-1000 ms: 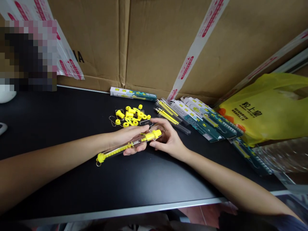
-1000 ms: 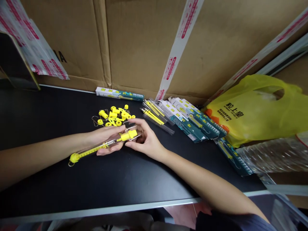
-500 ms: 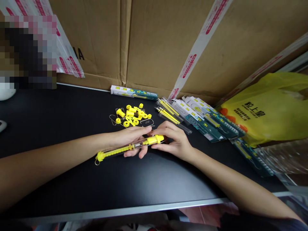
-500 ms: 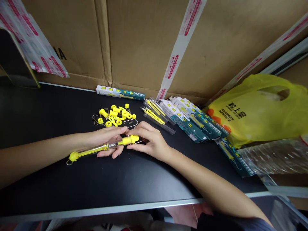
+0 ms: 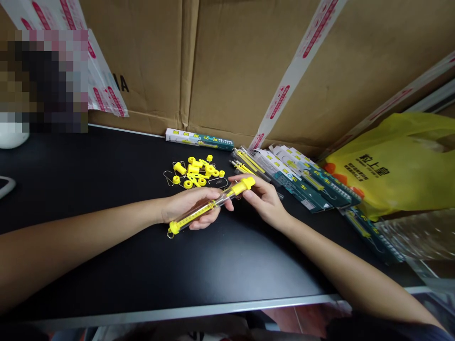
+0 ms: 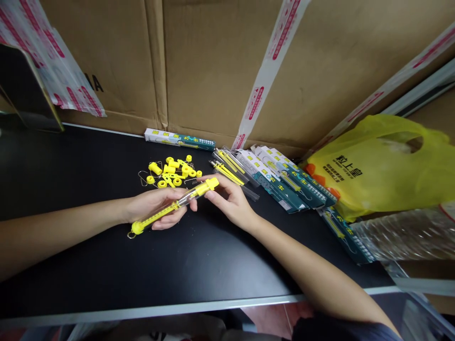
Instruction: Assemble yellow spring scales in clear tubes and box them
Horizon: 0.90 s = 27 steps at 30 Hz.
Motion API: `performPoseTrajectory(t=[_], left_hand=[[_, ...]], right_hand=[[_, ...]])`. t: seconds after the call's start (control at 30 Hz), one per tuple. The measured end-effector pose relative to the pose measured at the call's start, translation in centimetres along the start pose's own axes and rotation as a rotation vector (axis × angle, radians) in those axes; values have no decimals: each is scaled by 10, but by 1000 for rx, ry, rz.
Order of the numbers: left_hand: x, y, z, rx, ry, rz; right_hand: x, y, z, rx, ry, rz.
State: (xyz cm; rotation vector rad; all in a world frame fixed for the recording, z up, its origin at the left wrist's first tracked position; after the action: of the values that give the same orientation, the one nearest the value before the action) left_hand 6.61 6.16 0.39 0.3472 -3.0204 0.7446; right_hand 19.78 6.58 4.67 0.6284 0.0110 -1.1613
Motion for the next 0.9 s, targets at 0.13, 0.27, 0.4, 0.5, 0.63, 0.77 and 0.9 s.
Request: performPoseTrajectory(t=[0.13,0.27,0.4,0.5,0.63,0.77,0.9], left_hand=[[1,-3,-3,-36,-43,-16],[2,-4,-2,-38,-6,-16],[-1,-2,1,-103,-6,-85],[-3,2,0,-138,-62,-171],[-4,-4,0,-177,-38,-111],[-4,-13,4,-239,76,10],[-6,-10,10,-266,74,-61]], right_hand=[[4,-14,-4,-214,-74,53],[7,-23,-10,-374,-138,62],[7,-25,-10,-474,-164,33],[6,-23,-7,-503,-187,-23],[4,-11,-5,-578,-231,-125],[-1,5,-6,-622,-256,-204],[-3,4,-10,-705,-274,-179]])
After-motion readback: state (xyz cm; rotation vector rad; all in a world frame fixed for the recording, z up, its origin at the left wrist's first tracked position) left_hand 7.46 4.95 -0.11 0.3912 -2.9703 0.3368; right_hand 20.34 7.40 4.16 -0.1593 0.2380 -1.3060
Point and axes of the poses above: each hand's wrist, its own x-axis away from the middle knuckle, its own y-axis out of the back of the hand, z = x × y, the point moved 7 cm from there along -x, towards the middle knuckle, and after that the axes turned 7 degrees about z, right-handed, at the moved point
